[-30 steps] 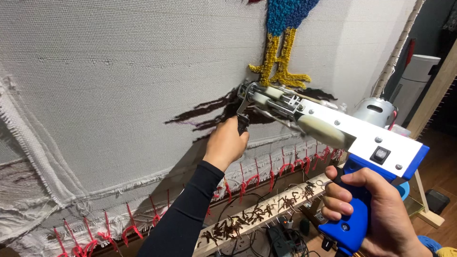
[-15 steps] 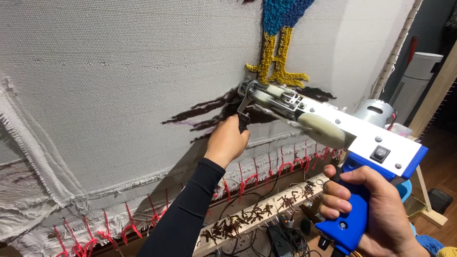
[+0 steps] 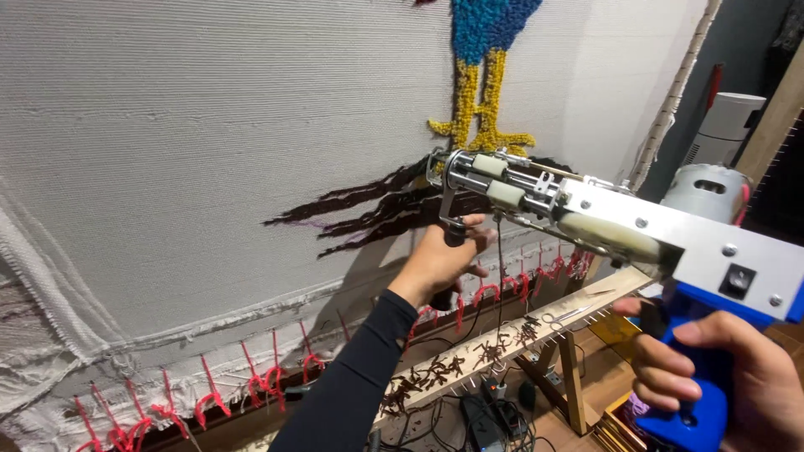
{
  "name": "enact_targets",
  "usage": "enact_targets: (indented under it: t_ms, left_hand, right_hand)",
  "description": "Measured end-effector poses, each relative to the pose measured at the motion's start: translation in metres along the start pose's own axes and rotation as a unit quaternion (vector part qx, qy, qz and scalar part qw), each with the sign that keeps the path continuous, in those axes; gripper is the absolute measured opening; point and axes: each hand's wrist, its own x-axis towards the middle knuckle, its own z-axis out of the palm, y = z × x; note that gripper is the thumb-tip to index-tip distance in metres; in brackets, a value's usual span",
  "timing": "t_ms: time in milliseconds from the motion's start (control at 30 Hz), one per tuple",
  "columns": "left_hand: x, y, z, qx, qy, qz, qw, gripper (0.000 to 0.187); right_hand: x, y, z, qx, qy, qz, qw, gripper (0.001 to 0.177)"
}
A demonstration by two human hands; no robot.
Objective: The person uses a tufting gun to punch brown yarn into a stretched canvas on a wooden frame, filling in a dark branch area of a bird design. They occasionally guide the yarn with their free hand and reposition the gun to continue tufting along the outline.
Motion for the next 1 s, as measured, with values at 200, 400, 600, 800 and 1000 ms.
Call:
enact_targets:
  t_ms: [200, 400, 600, 800, 1000]
  left_hand:
    - [0.023, -0.019, 0.040, -0.072, -0.058, -0.024, 0.995, 0.050]
    - [0.032, -0.016, 0.050, -0.040, -0.096, 0.032, 0.994, 0.041]
    - [0.020, 0.015, 0.047, 0.101, -0.019, 0.028, 0.994, 0.040]
    - [-0.020, 0.042, -0.019, 0.422, 0.297, 0.293, 0.805, 0.040]
    - [-0.016, 0.047, -0.049, 0.526, 0.364, 0.295, 0.710, 0.033]
  right_hand:
    - [-0.024, 0.000, -0.055, -0.076, 0.046, -0.022, 0.996, 0.065]
    - [-0.029, -0.004, -0.101, -0.066, 0.038, -0.015, 0.997, 0.067]
    - [-0.024, 0.001, -0.102, -0.074, 0.051, -0.040, 0.995, 0.075]
    - [-0.005, 0.004, -0.140, -0.079, 0.066, -0.020, 0.994, 0.069]
    - [0.009, 0.002, -0.083, -0.058, 0.112, -0.035, 0.991, 0.062]
